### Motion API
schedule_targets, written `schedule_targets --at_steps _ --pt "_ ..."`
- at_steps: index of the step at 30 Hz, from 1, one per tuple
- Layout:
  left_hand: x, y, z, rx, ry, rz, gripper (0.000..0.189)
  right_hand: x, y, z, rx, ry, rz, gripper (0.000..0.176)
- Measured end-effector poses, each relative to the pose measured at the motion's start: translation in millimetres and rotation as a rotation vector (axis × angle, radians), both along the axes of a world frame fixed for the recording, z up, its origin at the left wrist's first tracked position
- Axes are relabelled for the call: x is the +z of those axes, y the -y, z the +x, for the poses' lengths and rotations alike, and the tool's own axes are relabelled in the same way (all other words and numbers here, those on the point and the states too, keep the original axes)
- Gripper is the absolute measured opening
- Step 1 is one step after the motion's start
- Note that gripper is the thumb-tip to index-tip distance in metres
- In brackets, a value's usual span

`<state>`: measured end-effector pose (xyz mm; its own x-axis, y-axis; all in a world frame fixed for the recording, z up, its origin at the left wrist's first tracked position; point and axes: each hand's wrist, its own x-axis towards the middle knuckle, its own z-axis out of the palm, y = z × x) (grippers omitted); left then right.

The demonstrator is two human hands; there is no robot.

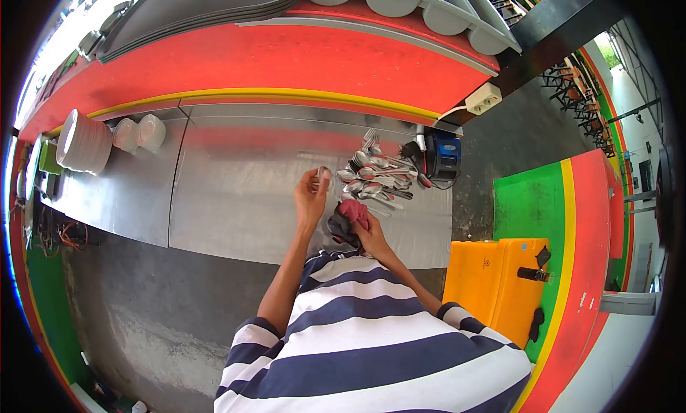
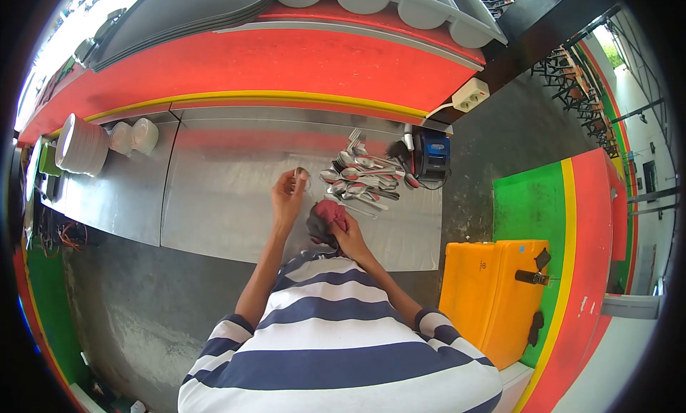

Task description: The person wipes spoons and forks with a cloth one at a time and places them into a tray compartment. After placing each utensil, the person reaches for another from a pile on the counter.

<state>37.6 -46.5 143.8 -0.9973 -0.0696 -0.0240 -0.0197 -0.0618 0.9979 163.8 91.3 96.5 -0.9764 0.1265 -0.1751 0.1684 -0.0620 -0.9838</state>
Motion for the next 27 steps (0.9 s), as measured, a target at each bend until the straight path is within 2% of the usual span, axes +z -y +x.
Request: schedule_targets --at_steps 3,7,9,12,14,16,17,19,22,23,25,27 --pt "-16.5 -3.0 22.3 -0.335 0.128 -0.131 0.026 2.4 -0.1 -6.9 -0.084 0.019 -0.024 0.032" --pt "-25.0 -9.1 34.5 -0.318 0.133 -0.139 0.026 10.2 -0.9 -8.5 -0.058 0.040 0.071 0.033" --pt "-37.8 -9.8 30.9 -0.289 0.064 -0.080 0.026 16.9 -4.7 -4.5 -0.012 0.031 0.134 0.034" --pt "-45.8 -14.6 28.2 -0.123 0.029 0.114 0.029 23.4 -23.0 6.8 0.108 0.036 0.205 0.037" --pt "-36.1 -1.1 15.9 -0.100 0.102 0.058 0.031 22.8 -34.5 16.5 0.177 0.065 0.195 0.040" --pt "-29.0 9.3 7.7 -0.075 0.147 0.043 0.038 28.7 -40.6 19.2 0.143 0.124 0.228 0.045" --pt "-29.2 13.4 6.4 -0.094 0.176 -0.014 0.035 30.8 -43.3 18.6 0.125 0.153 0.244 0.049" --pt "-32.8 18.0 6.3 -0.136 0.235 -0.130 0.031 31.4 -41.6 8.3 0.045 0.125 0.116 0.049" --pt "-36.7 6.7 22.9 -0.130 -0.133 -0.455 0.022 27.5 -31.1 -14.9 -0.076 0.086 0.033 0.057" --pt "-36.2 4.0 29.9 -0.235 -0.124 -0.546 0.020 26.0 -26.1 -24.2 -0.116 0.074 0.025 0.061" --pt "-26.1 -0.4 43.5 -0.444 -0.103 -0.725 0.016 19.8 -14.7 -43.0 -0.238 0.090 0.000 0.047" --pt "-24.9 -3.9 52.3 -0.438 -0.127 -0.694 0.019 17.7 -6.7 -58.6 -0.300 0.164 0.005 0.038"
